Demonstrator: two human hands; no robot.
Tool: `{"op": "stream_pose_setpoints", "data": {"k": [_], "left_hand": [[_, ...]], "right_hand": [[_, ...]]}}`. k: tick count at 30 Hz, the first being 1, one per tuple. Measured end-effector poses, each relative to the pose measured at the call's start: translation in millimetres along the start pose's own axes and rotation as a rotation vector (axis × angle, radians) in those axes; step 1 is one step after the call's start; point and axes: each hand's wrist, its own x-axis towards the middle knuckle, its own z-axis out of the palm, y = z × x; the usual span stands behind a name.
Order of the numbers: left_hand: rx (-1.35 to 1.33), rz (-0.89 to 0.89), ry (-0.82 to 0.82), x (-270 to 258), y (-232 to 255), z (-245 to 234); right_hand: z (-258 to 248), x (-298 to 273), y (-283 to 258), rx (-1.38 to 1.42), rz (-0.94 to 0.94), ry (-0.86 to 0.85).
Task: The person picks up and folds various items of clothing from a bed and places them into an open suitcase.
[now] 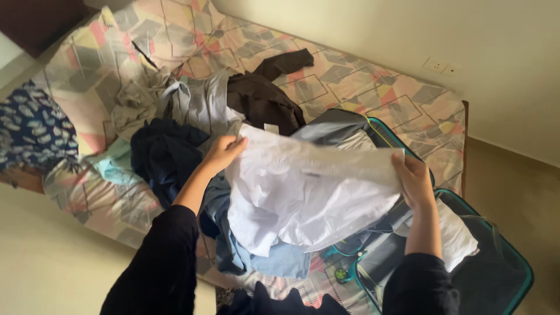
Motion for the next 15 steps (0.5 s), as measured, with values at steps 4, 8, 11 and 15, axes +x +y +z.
{"op": "stream_pose_setpoints", "data": {"k": [4, 8, 11, 15], "left_hand": [[-0.341, -0.037, 0.166, -1, 25, 56], [-0.263, -0.092, 0.118, -18, 78, 122], [-0.148, -0.103, 0.009, -27, 122, 147], [-0.382, 0.156, -0.124, -49, 158, 145]], "right_hand": [[41, -2, -6, 0.019, -0.078, 0.022], [108, -13, -19, 0.013, -0.169, 0.034], [155, -25, -34, 0.239, -0.183, -0.065], [177, -41, -51, 0.178, -0.217, -0.088]]}}
